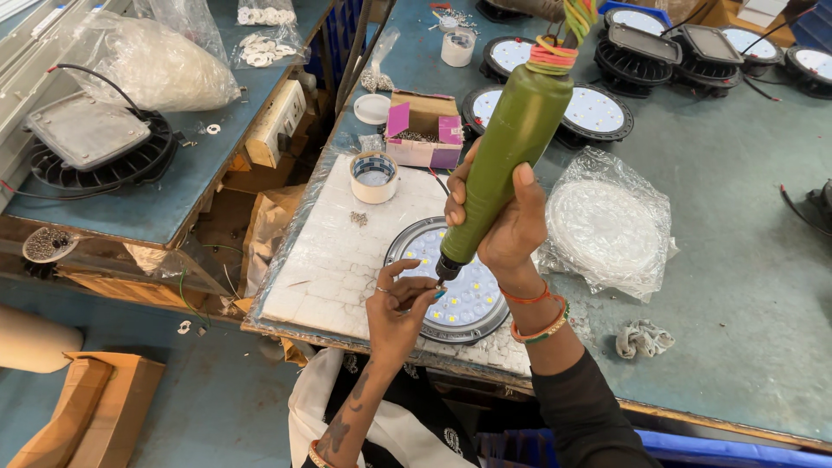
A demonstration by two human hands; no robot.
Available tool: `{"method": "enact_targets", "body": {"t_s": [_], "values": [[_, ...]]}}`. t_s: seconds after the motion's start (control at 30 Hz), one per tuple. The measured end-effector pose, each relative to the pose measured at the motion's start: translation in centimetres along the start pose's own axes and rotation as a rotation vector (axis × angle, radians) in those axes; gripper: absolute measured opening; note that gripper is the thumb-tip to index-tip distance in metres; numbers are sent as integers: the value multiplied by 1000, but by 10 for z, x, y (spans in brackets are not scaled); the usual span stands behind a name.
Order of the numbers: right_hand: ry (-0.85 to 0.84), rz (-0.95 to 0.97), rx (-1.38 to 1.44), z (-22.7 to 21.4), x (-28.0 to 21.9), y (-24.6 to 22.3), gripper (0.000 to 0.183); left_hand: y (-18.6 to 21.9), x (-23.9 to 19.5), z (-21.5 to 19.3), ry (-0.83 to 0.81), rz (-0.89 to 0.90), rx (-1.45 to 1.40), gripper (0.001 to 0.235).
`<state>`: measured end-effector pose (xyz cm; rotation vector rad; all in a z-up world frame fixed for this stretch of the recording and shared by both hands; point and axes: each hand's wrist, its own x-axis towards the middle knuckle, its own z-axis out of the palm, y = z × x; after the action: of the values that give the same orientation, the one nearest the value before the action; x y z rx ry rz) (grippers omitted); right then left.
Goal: The person assembles LED light fixtures by placing a clear cover over the LED array, securing it with a green pneumatic tool, and then placing the completed unit into a blue bin. The person repeats this process for multiple units.
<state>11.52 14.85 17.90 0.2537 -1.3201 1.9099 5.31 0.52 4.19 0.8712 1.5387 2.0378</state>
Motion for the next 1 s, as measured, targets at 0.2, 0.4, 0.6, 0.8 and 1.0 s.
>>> {"method": "enact_targets", "body": {"t_s": [0.2,0.4,0.6,0.8,1.0], "values": [[3,10,8,0,-2,3,62,0,0,0,-1,-8,27,46],[3,-6,-13,-2,-3,6,61,6,1,2,2,80,163,43],[27,17,19,-8,-4,7,62,13,-2,7,63,267,350,31],[45,35,-35,-11,-19,2,63,13,-20,16,61,391,505,9],[140,57,-52,-18,-60,-8,67,13,-52,29,-36,363,554,18]]}}
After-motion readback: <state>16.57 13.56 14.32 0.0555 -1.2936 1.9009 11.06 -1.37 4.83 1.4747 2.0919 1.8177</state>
